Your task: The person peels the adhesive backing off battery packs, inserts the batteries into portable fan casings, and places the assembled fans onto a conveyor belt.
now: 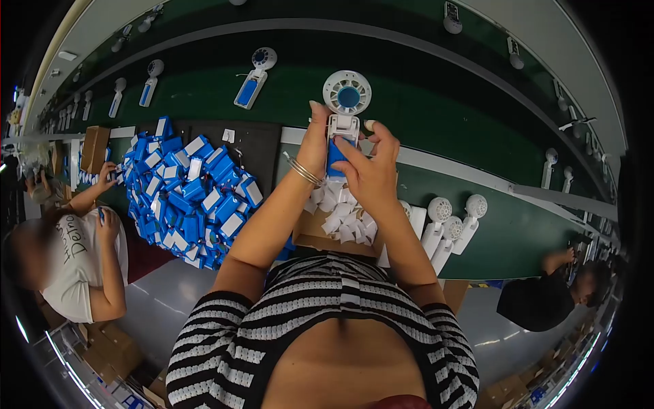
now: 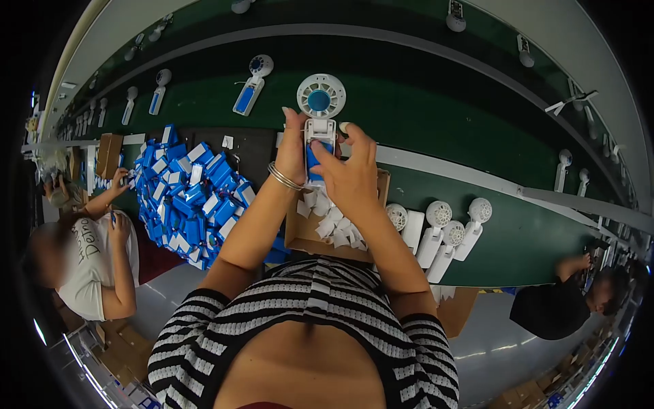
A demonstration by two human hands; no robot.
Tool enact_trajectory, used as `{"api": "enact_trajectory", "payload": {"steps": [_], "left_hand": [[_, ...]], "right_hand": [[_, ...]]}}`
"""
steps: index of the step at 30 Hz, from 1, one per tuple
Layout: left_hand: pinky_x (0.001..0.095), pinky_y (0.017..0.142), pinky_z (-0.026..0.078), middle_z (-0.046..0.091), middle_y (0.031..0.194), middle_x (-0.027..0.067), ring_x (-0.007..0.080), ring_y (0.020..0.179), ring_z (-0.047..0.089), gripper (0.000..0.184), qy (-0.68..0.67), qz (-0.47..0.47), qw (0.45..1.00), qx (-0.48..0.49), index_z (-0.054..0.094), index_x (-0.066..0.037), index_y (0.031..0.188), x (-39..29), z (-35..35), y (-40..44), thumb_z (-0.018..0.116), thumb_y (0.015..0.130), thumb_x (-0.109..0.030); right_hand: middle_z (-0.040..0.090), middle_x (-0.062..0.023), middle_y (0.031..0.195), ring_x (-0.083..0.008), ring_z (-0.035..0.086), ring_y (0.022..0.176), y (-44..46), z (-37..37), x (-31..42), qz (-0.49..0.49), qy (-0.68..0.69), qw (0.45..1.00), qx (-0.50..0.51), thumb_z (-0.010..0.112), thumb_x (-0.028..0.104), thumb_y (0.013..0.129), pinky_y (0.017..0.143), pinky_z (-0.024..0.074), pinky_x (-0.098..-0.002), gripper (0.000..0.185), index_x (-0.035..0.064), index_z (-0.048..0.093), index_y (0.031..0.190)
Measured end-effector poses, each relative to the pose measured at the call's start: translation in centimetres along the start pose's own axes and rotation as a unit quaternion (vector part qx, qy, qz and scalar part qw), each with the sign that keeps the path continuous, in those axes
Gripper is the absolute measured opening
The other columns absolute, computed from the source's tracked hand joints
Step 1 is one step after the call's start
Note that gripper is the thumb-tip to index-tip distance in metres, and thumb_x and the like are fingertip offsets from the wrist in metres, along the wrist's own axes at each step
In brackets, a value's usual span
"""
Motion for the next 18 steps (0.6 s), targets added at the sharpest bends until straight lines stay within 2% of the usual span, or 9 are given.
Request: {"api": "enact_trajectory", "payload": {"steps": [3,5,6,8,9,12,14,16,18], "left_hand": [[0.0251,0.069,0.049,0.056,0.095,0.0064,0.0142,0.083,0.057,0.074,0.02,0.018,1.0,0.006,0.046,-0.004,0.112,-0.5,0.5,-0.2,0.026,0.079,-0.068],[0.0283,0.075,0.048,0.056,0.1,0.0079,0.0155,0.087,0.056,0.078,0.109,0.047,0.992,0.042,0.042,-0.004,0.118,-0.2,0.1,0.4,0.022,0.079,-0.068],[0.0268,0.076,0.047,0.055,0.102,0.0078,0.0148,0.09,0.056,0.074,0.101,0.052,0.992,0.057,0.042,-0.004,0.118,0.2,-0.5,0.9,0.028,0.081,-0.066],[0.0253,0.076,0.046,0.053,0.105,0.0066,0.0129,0.091,0.054,0.055,0.087,0.091,0.985,0.117,0.044,-0.004,0.116,0.6,-1.0,1.4,0.041,0.086,-0.05],[0.0258,0.081,0.043,0.052,0.107,0.006,0.0125,0.097,0.05,0.048,0.042,0.027,0.99,0.132,0.04,-0.004,0.12,1.0,-0.9,1.2,0.056,0.081,-0.028],[0.0282,0.083,0.043,0.052,0.106,0.0052,0.0156,0.099,0.051,0.071,0.096,-0.036,0.98,0.17,0.034,-0.006,0.124,1.1,-1.1,1.6,0.069,0.062,-0.001],[0.0299,0.079,0.046,0.054,0.103,0.0049,0.016,0.095,0.053,0.064,0.13,0.056,0.981,0.131,0.039,-0.007,0.119,0.2,-2.9,2.9,0.068,0.062,0.002],[0.0316,0.077,0.046,0.055,0.099,0.0052,0.0176,0.091,0.055,0.056,0.168,-0.003,0.98,0.106,0.043,-0.008,0.112,-0.1,-6.8,6.2,0.066,0.063,0.005],[0.033,0.076,0.047,0.057,0.093,0.0052,0.0193,0.086,0.056,0.047,0.156,0.085,0.983,0.037,0.045,-0.008,0.106,-1.7,-11.3,10.6,0.062,0.064,0.008]], "right_hand": [[0.035,-0.0186,0.109,-0.0314,0.049,0.087,0.2,2.0,-1.8,0.072,0.107,0.991,0.022,0.072,0.006,0.058,0.073,0.0417,-0.0376,0.052,0.0102,0.049,0.104],[0.035,-0.018,0.106,-0.0332,0.049,0.087,0.0,3.9,-3.5,0.099,0.156,0.982,0.044,0.072,0.004,0.057,0.073,0.0423,-0.0384,0.056,0.0096,0.044,0.105],[0.035,-0.0173,0.103,-0.0349,0.048,0.087,0.1,4.6,-4.1,0.122,0.21,0.968,0.063,0.072,0.002,0.057,0.072,0.0429,-0.0392,0.06,0.009,0.039,0.107],[0.037,-0.0185,0.103,-0.0385,0.049,0.088,0.1,4.6,-3.5,0.13,0.16,0.976,0.071,0.071,0.005,0.059,0.071,0.044,-0.0402,0.06,0.0074,0.035,0.107],[0.038,-0.0189,0.103,-0.039,0.049,0.089,-0.2,4.6,-3.7,0.146,0.144,0.977,0.065,0.071,0.006,0.06,0.071,0.0441,-0.0402,0.059,0.0072,0.036,0.107],[0.04,-0.0189,0.109,-0.0383,0.05,0.091,-0.7,3.6,-4.0,0.183,0.058,0.972,0.133,0.073,0.022,0.062,0.074,0.0438,-0.0402,0.064,0.0085,0.038,0.115],[0.045,-0.0182,0.109,-0.0367,0.05,0.095,0.9,-0.9,-0.7,0.061,0.032,0.993,0.097,0.072,0.025,0.064,0.076,0.0442,-0.0401,0.058,0.0065,0.044,0.112],[0.053,-0.0172,0.1,-0.0342,0.053,0.092,3.0,-6.7,3.3,-0.029,0.031,0.997,0.068,0.07,0.019,0.067,0.075,0.0455,-0.0383,0.045,0.0032,0.051,0.104],[0.057,-0.0156,0.093,-0.03,0.056,0.087,5.0,-13.9,8.4,-0.129,-0.048,0.99,-0.018,0.068,0.013,0.068,0.073,0.0461,-0.0345,0.037,0.001,0.053,0.1]]}}
Point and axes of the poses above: each hand's wrist, its own y-axis towards the middle knuckle, its own z-axis out of the palm, x = y × z, the point moved 8 cm from there along y, towards the middle knuckle
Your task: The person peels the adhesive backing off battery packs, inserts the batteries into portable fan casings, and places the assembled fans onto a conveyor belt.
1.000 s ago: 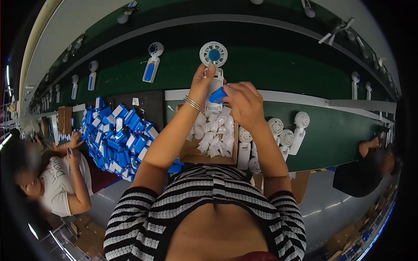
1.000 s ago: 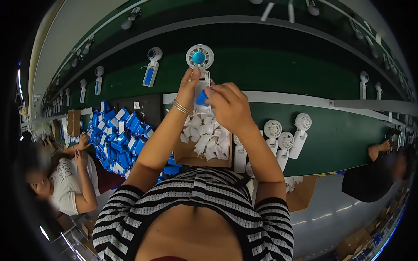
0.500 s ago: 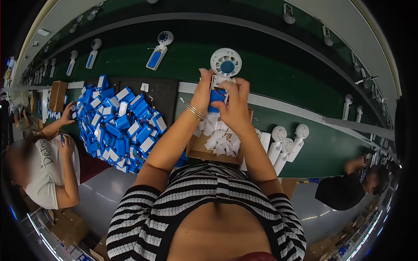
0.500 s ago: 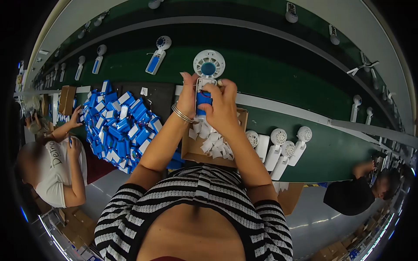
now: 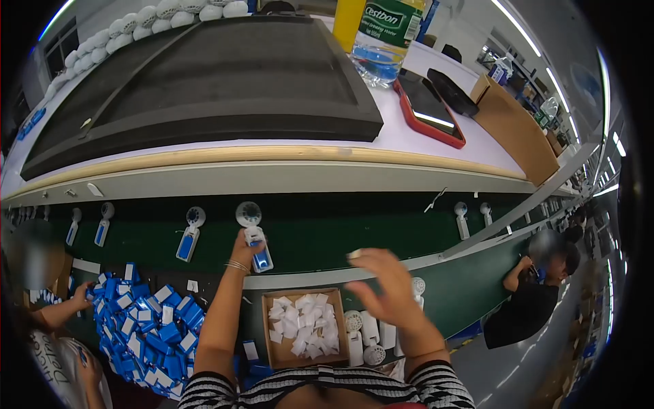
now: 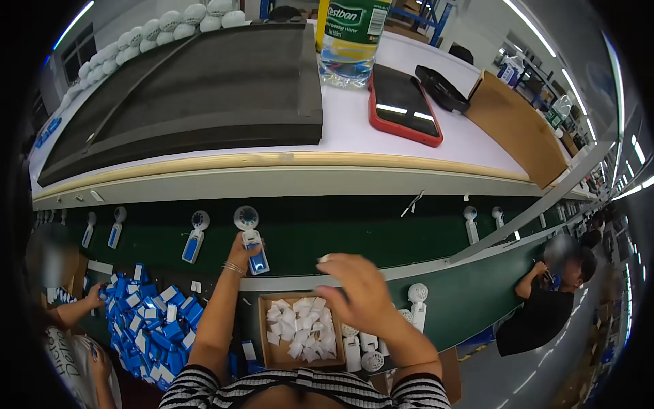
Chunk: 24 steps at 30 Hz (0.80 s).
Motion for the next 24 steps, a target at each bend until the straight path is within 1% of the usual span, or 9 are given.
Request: {"api": "enact_trajectory", "payload": {"steps": [2,4,5,6,8,10,12,17,24], "left_hand": [[0.0375,0.08,0.045,0.053,0.104,0.011,0.0257,0.094,0.054,0.049,0.103,-0.015,0.993,-0.051,0.047,-0.008,0.108,2.3,-5.6,3.4,0.068,0.064,-0.004],[0.0417,0.087,0.041,0.043,0.118,0.0168,0.0322,0.105,0.046,0.061,0.545,0.082,0.805,-0.222,0.047,-0.009,0.112,4.8,-12.8,6.0,0.075,0.059,-0.021],[0.0425,0.09,0.038,0.037,0.123,0.0188,0.0351,0.109,0.042,0.068,0.565,0.016,0.797,-0.212,0.047,-0.009,0.114,4.7,-14.1,6.4,0.076,0.056,-0.028],[0.0433,0.093,0.036,0.031,0.128,0.0208,0.0379,0.113,0.037,0.076,0.581,-0.051,0.787,-0.202,0.046,-0.009,0.116,4.0,-14.6,6.2,0.078,0.052,-0.035],[0.0424,0.093,0.036,0.03,0.128,0.0206,0.0386,0.113,0.037,0.076,0.635,-0.05,0.745,-0.198,0.047,-0.009,0.115,1.3,-12.6,4.2,0.078,0.052,-0.036],[0.0428,0.089,0.039,0.037,0.121,0.0217,0.0387,0.108,0.041,0.073,0.673,-0.036,0.707,-0.215,0.049,-0.007,0.113,-0.7,-12.3,2.2,0.078,0.053,-0.036],[0.0429,0.086,0.04,0.041,0.116,0.0214,0.0378,0.103,0.044,0.069,0.627,-0.015,0.754,-0.194,0.05,-0.006,0.11,-0.7,-12.9,0.3,0.077,0.054,-0.035],[0.041,0.075,0.045,0.051,0.097,0.0197,0.0328,0.087,0.053,0.052,0.479,0.085,0.864,-0.13,0.054,-0.002,0.101,-2.5,-13.4,-8.0,0.073,0.061,-0.028],[0.031,0.07,0.047,0.053,0.091,0.0135,0.0231,0.078,0.056,0.037,0.409,0.031,0.904,-0.121,0.056,-0.002,0.096,-5.0,-9.9,-15.9,0.069,0.067,-0.02]], "right_hand": [[0.058,-0.0156,0.09,-0.0276,0.058,0.082,2.8,-7.0,1.4,-0.017,-0.07,0.989,-0.127,0.067,0.008,0.068,0.071,0.046,-0.0313,0.035,0.0004,0.052,0.099],[0.058,-0.0173,0.092,-0.0261,0.059,0.081,6.4,-11.9,0.0,0.131,-0.11,0.961,-0.219,0.068,0.014,0.07,0.068,0.0457,-0.0323,0.037,-0.0011,0.051,0.099],[0.059,-0.0177,0.091,-0.0261,0.059,0.079,8.7,-13.2,-0.8,0.128,-0.2,0.947,-0.215,0.065,0.023,0.072,0.067,0.0457,-0.0328,0.04,-0.0015,0.05,0.1],[0.06,-0.0181,0.089,-0.0261,0.06,0.077,11.1,-14.3,-1.5,0.124,-0.289,0.926,-0.208,0.063,0.033,0.075,0.067,0.0458,-0.0333,0.045,-0.002,0.049,0.1],[0.061,-0.0186,0.086,-0.0272,0.061,0.075,14.9,-14.1,-6.0,0.306,-0.343,0.888,-0.021,0.057,0.056,0.071,0.067,0.0453,-0.0342,0.067,-0.0013,0.047,0.104],[0.061,-0.0195,0.084,-0.0288,0.061,0.075,17.7,-12.2,-8.2,0.317,-0.377,0.869,0.043,0.058,0.059,0.066,0.068,0.045,-0.0345,0.072,-0.0002,0.046,0.106],[0.061,-0.0204,0.082,-0.0304,0.061,0.075,19.1,-11.5,-9.5,0.327,-0.403,0.848,0.103,0.058,0.063,0.061,0.068,0.0448,-0.0347,0.078,0.001,0.046,0.107],[0.057,-0.0228,0.093,-0.0292,0.058,0.077,18.1,-12.3,-12.1,0.286,-0.285,0.875,0.269,0.057,0.04,0.057,0.066,0.044,-0.0327,0.072,0.006,0.036,0.116],[0.054,-0.0214,0.091,-0.029,0.053,0.074,17.1,-12.7,-13.4,0.272,-0.186,0.906,0.266,0.057,0.032,0.057,0.066,0.042,-0.0328,0.071,0.0115,0.028,0.118]]}}
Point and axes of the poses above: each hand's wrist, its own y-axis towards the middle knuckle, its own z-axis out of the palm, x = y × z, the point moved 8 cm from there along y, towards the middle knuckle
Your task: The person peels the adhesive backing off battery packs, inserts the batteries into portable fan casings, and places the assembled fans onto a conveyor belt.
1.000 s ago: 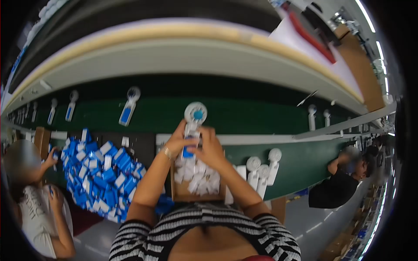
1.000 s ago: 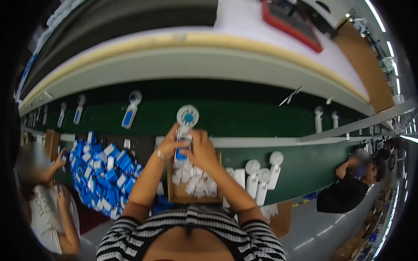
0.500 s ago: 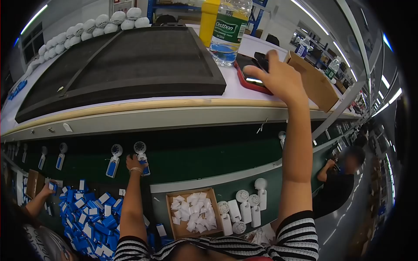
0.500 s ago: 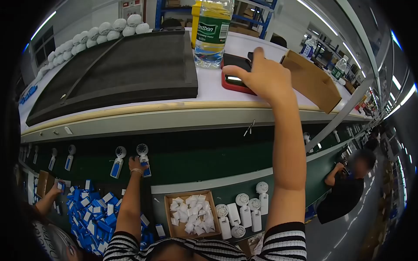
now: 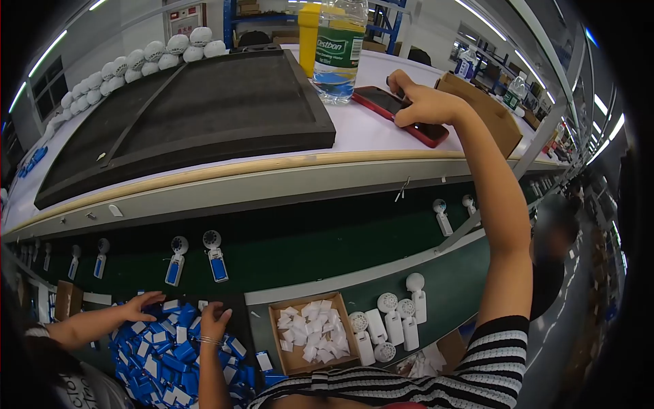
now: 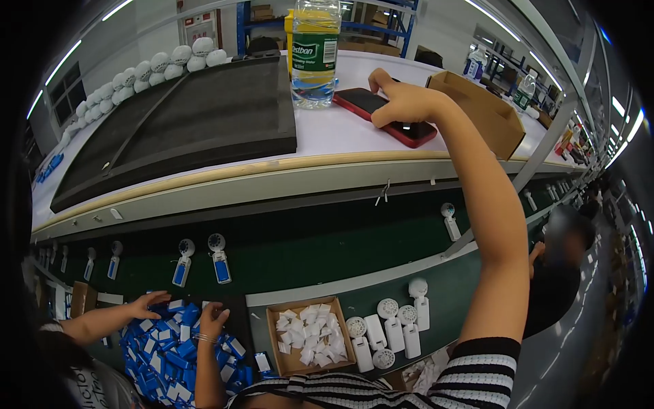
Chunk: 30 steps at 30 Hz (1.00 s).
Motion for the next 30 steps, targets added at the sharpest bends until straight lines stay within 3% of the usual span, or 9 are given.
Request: {"api": "enact_trajectory", "payload": {"steps": [3,5,7,9,12,15,17,24,30], "left_hand": [[0.0295,0.07,0.047,0.053,0.097,0.0131,0.0217,0.079,0.056,0.034,-0.024,0.017,0.999,0.027,0.055,-0.001,0.097,-1.9,2.5,-0.9,0.067,0.069,-0.019],[0.0307,0.069,0.047,0.052,0.099,0.0136,0.0223,0.079,0.055,0.033,-0.023,0.028,0.999,0.039,0.055,-0.002,0.098,-4.3,3.8,-1.2,0.066,0.071,-0.019],[0.03,0.067,0.047,0.052,0.096,0.0136,0.0224,0.078,0.056,0.033,0.03,0.061,0.997,0.034,0.055,-0.002,0.097,-5.1,4.5,-1.5,0.066,0.071,-0.018],[0.0292,0.065,0.048,0.052,0.092,0.0136,0.0225,0.078,0.057,0.032,0.085,0.086,0.992,0.037,0.055,-0.002,0.097,-5.9,2.1,-2.2,0.066,0.071,-0.017],[0.0315,0.066,0.048,0.052,0.093,0.0167,0.0272,0.078,0.056,0.033,0.162,0.072,0.982,0.065,0.054,-0.001,0.096,-4.5,2.0,-3.0,0.066,0.07,-0.018],[0.0345,0.067,0.047,0.051,0.095,0.019,0.0317,0.078,0.055,0.032,0.244,0.183,0.952,0.014,0.054,0.001,0.093,-5.3,1.4,-4.1,0.067,0.069,-0.016],[0.0372,0.071,0.046,0.051,0.096,0.0203,0.0351,0.082,0.052,0.032,0.251,0.107,0.962,0.031,0.054,0.002,0.092,-4.7,1.2,-4.5,0.067,0.068,-0.014],[0.0376,0.074,0.044,0.051,0.095,0.0196,0.0366,0.084,0.052,0.031,0.226,0.188,0.956,0.006,0.053,0.001,0.093,-9.2,2.4,-4.4,0.066,0.068,-0.01],[0.036,0.075,0.044,0.052,0.098,0.0182,0.0353,0.087,0.052,0.031,0.141,0.269,0.952,0.018,0.053,0.001,0.096,-19.6,4.8,-3.6,0.065,0.069,-0.009]], "right_hand": [[0.053,-0.0211,0.092,-0.0287,0.052,0.073,-1.0,0.3,-0.1,-0.007,-0.008,1.0,-0.001,0.056,0.033,0.057,0.065,0.0417,-0.0336,0.071,0.0144,0.025,0.119],[0.054,-0.0231,0.095,-0.0311,0.054,0.077,-2.6,1.0,-1.4,0.016,-0.008,1.0,-0.002,0.058,0.041,0.06,0.068,0.0423,-0.0352,0.072,0.0156,0.028,0.119],[0.054,-0.025,0.098,-0.0344,0.056,0.082,-4.1,0.2,-3.0,-0.023,-0.042,0.991,-0.122,0.06,0.052,0.061,0.073,0.0424,-0.0368,0.075,0.0154,0.031,0.12],[0.054,-0.0267,0.1,-0.0366,0.056,0.087,-5.4,-0.1,-1.6,0.018,-0.039,0.995,-0.092,0.058,0.061,0.061,0.079,0.0414,-0.0383,0.08,0.0136,0.033,0.12],[0.055,-0.0243,0.099,-0.0342,0.057,0.085,-7.1,-0.8,-2.3,0.047,-0.033,0.986,-0.155,0.06,0.054,0.062,0.08,0.0416,-0.0368,0.077,0.0114,0.032,0.119],[0.054,-0.0195,0.097,-0.0325,0.055,0.085,-8.8,-1.2,-2.4,0.008,0.036,0.976,-0.212,0.067,0.04,0.057,0.077,0.0426,-0.0355,0.071,0.0103,0.036,0.113],[0.052,-0.0145,0.098,-0.0289,0.05,0.091,-10.8,-2.2,-0.7,-0.128,0.006,0.94,-0.317,0.07,0.027,0.054,0.079,0.0417,-0.0345,0.067,0.0091,0.038,0.11],[0.047,-0.0096,0.101,-0.0258,0.045,0.099,-12.4,-2.5,0.4,-0.192,-0.093,0.899,-0.382,0.07,0.02,0.056,0.082,0.0409,-0.0334,0.061,0.0075,0.041,0.108],[0.047,-0.0085,0.102,-0.026,0.044,0.099,-13.0,-2.3,-0.3,-0.243,-0.11,0.872,-0.411,0.073,0.019,0.054,0.082,0.0421,-0.034,0.064,0.0088,0.04,0.109]]}}
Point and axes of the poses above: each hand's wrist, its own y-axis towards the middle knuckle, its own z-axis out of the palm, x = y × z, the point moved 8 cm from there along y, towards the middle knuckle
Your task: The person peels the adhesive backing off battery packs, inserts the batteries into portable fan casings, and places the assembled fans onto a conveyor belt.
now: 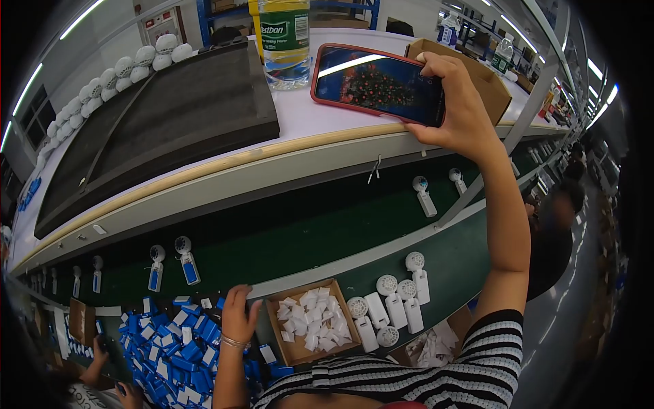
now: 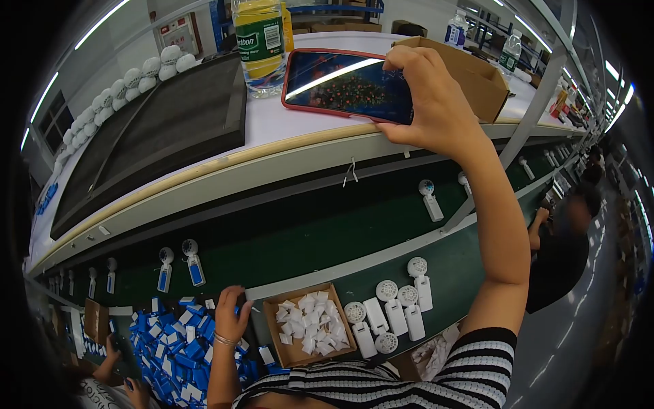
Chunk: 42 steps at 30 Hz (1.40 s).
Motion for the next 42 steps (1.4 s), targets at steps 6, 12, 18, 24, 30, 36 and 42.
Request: {"api": "enact_trajectory", "payload": {"steps": [6,12,18,24,30,36,42], "left_hand": [[0.0335,0.075,0.046,0.053,0.1,0.0165,0.0324,0.089,0.055,0.03,-0.005,0.134,0.991,-0.006,0.054,-0.001,0.098,-6.9,-0.1,3.4,0.064,0.07,-0.007],[0.0331,0.075,0.046,0.053,0.097,0.016,0.0315,0.088,0.055,0.029,-0.041,0.082,0.995,0.036,0.054,-0.001,0.095,-4.8,2.3,0.8,0.065,0.069,-0.008],[0.0336,0.074,0.046,0.053,0.095,0.016,0.0323,0.086,0.055,0.029,-0.014,0.014,0.999,0.036,0.054,0.0,0.094,-1.3,2.0,-2.6,0.065,0.068,-0.008],[0.0341,0.073,0.046,0.054,0.094,0.0168,0.033,0.085,0.055,0.028,-0.022,-0.007,0.999,0.042,0.054,0.0,0.093,0.6,1.5,-4.9,0.064,0.068,-0.008],[0.0373,0.071,0.046,0.054,0.094,0.0164,0.0346,0.083,0.055,0.028,-0.001,-0.009,0.994,0.105,0.054,0.0,0.093,0.7,3.0,-5.5,0.064,0.072,-0.015],[0.0366,0.071,0.046,0.054,0.096,0.0179,0.0344,0.083,0.054,0.03,0.029,-0.027,0.99,0.135,0.053,0.0,0.098,1.4,3.3,-5.6,0.062,0.074,-0.016],[0.0378,0.068,0.044,0.053,0.092,0.0164,0.0332,0.082,0.053,0.031,0.057,-0.131,0.977,0.161,0.052,-0.001,0.099,5.6,2.0,-9.1,0.062,0.074,-0.016]], "right_hand": [[0.047,-0.0085,0.101,-0.027,0.044,0.1,-0.5,-0.5,0.2,-0.054,0.016,0.996,-0.063,0.073,0.018,0.055,0.083,0.0418,-0.0348,0.067,0.0101,0.037,0.111],[0.046,-0.0108,0.102,-0.0279,0.046,0.099,-0.8,0.6,-1.9,0.01,0.09,0.996,-0.025,0.074,0.021,0.055,0.084,0.0407,-0.0352,0.071,0.0104,0.034,0.112],[0.044,-0.0116,0.102,-0.0282,0.048,0.095,-0.9,1.4,-3.0,0.066,0.106,0.992,-0.022,0.072,0.027,0.054,0.086,0.0397,-0.0345,0.072,0.0105,0.033,0.113],[0.047,-0.0161,0.11,-0.0274,0.046,0.107,0.9,3.8,-6.2,0.115,0.249,0.943,0.19,0.071,0.024,0.052,0.099,0.0314,-0.0358,0.078,0.0117,0.028,0.115],[0.047,-0.0163,0.119,-0.026,0.039,0.118,2.8,8.4,-4.7,0.053,0.288,0.846,0.445,0.062,0.003,0.048,0.106,0.0229,-0.034,0.08,0.0096,0.025,0.119],[0.051,-0.0125,0.116,-0.0253,0.047,0.11,4.5,6.6,-2.0,0.035,0.22,0.961,0.165,0.051,0.01,0.08,0.091,0.0375,-0.0355,0.037,0.0063,0.045,0.116],[0.044,-0.0157,0.124,-0.0239,0.04,0.117,0.4,9.5,3.3,0.019,0.107,0.975,0.192,0.04,0.032,0.088,0.098,0.0292,-0.0325,0.046,0.0047,0.041,0.125]]}}
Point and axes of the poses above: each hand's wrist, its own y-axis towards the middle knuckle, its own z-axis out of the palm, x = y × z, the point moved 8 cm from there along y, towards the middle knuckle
